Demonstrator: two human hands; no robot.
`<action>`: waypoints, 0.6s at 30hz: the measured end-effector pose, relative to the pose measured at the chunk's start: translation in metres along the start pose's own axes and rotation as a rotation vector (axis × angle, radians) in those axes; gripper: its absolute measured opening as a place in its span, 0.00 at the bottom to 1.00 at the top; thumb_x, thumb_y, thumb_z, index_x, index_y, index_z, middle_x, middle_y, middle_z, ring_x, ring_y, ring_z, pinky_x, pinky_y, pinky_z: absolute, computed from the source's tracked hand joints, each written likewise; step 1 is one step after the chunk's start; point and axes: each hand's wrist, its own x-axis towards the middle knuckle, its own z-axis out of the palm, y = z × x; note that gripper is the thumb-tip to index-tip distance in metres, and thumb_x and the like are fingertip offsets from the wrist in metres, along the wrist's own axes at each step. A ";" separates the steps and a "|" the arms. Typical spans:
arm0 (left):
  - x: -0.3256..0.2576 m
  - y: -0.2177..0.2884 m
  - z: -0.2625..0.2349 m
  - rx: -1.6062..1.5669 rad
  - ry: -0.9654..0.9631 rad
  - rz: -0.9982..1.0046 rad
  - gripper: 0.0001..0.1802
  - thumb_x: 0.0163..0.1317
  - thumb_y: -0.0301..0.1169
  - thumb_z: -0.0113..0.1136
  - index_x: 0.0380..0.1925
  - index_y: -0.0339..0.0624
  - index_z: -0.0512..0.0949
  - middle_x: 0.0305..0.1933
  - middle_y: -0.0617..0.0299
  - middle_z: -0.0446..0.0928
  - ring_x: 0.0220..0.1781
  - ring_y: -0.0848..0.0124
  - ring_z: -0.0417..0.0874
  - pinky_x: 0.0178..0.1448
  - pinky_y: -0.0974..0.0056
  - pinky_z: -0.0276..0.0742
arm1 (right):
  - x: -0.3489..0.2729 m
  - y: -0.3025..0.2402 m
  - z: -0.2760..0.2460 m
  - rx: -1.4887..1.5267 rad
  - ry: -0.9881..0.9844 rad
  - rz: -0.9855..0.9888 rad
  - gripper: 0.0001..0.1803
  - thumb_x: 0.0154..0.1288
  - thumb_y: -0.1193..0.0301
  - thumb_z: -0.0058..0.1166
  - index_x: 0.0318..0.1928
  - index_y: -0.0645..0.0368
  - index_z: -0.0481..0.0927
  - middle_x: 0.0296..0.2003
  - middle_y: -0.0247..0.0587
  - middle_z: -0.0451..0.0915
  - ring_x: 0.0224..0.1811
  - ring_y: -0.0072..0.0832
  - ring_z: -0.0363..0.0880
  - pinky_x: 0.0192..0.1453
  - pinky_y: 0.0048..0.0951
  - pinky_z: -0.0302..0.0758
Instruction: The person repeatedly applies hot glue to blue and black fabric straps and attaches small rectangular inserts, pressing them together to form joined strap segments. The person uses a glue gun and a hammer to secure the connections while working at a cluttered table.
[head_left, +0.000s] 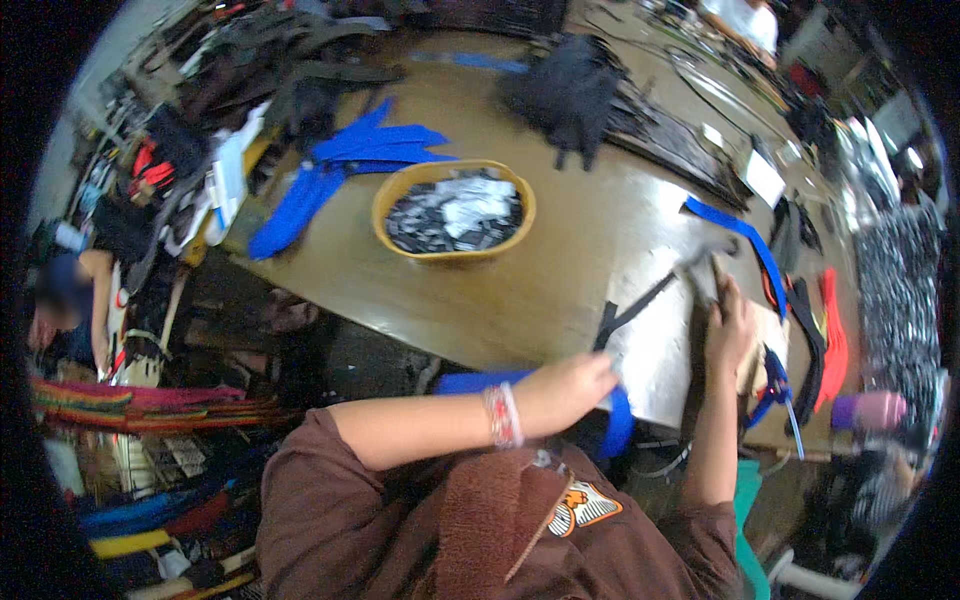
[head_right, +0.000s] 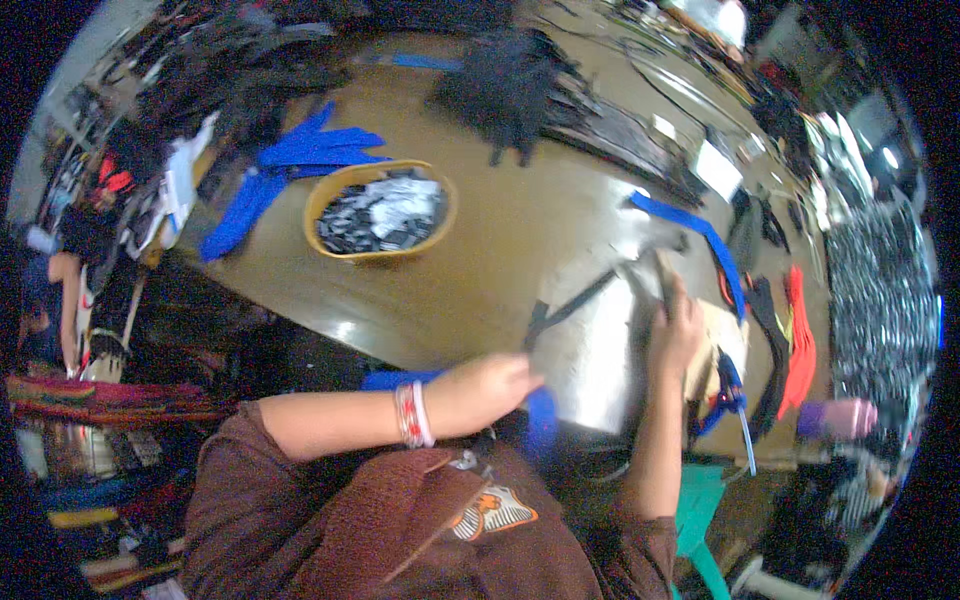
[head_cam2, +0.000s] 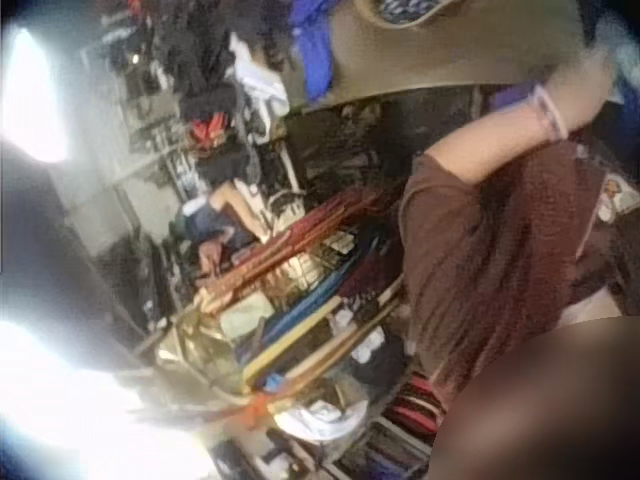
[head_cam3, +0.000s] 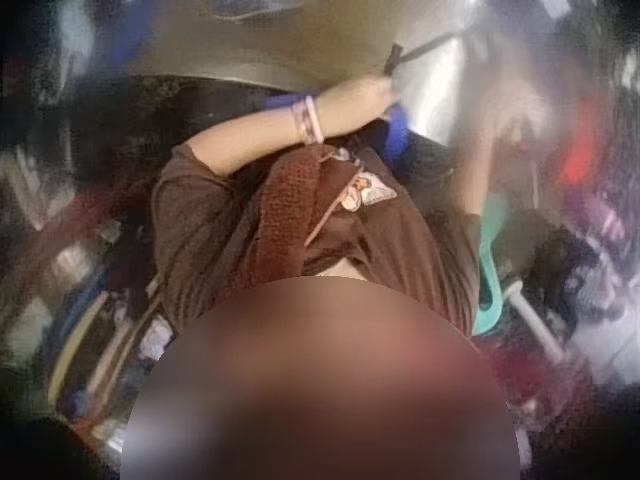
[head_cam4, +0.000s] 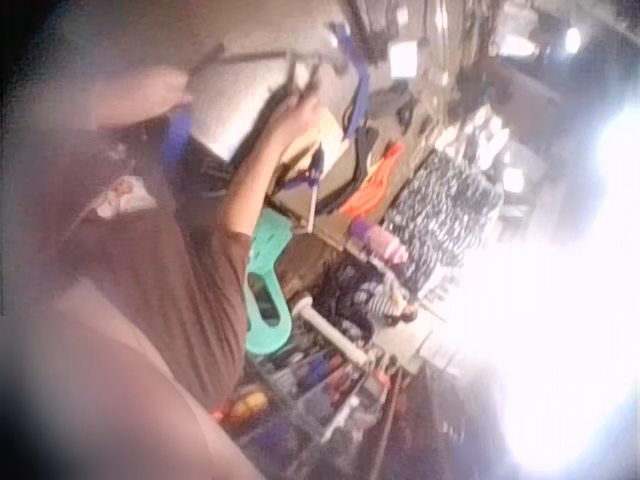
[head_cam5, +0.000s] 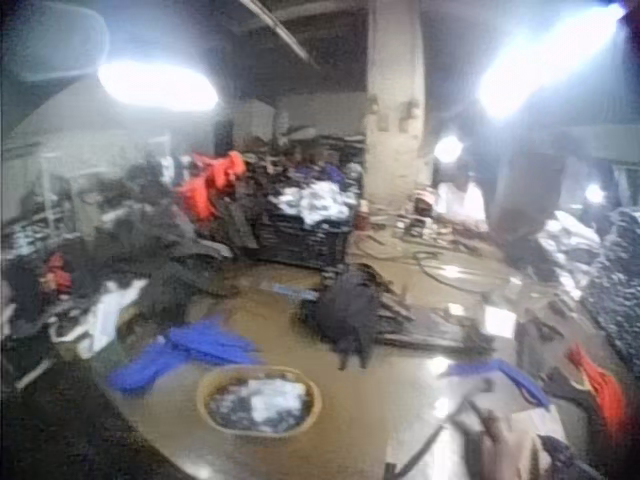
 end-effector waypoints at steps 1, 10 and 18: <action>0.008 -0.010 -0.023 0.174 0.292 0.218 0.08 0.56 0.29 0.52 0.34 0.38 0.77 0.28 0.51 0.70 0.31 0.57 0.74 0.36 0.56 0.72 | -0.002 0.009 0.009 -0.049 0.062 0.005 0.27 0.56 0.70 0.60 0.58 0.46 0.72 0.40 0.48 0.78 0.43 0.45 0.75 0.45 0.41 0.73; -0.055 -0.218 -0.255 -1.062 1.655 0.094 0.11 0.64 0.28 0.57 0.38 0.28 0.73 0.44 0.45 0.77 0.47 0.60 0.80 0.56 0.61 0.80 | -0.004 0.012 0.006 -0.081 -0.043 0.107 0.23 0.58 0.70 0.58 0.55 0.48 0.74 0.38 0.47 0.76 0.42 0.46 0.75 0.45 0.42 0.71; 0.014 -0.167 -0.225 -1.451 0.680 0.184 0.17 0.67 0.29 0.52 0.51 0.27 0.71 0.52 0.50 0.76 0.55 0.65 0.77 0.58 0.64 0.77 | -0.004 0.008 0.009 -0.125 -0.039 0.147 0.22 0.59 0.70 0.57 0.55 0.50 0.74 0.37 0.44 0.76 0.41 0.44 0.74 0.45 0.41 0.70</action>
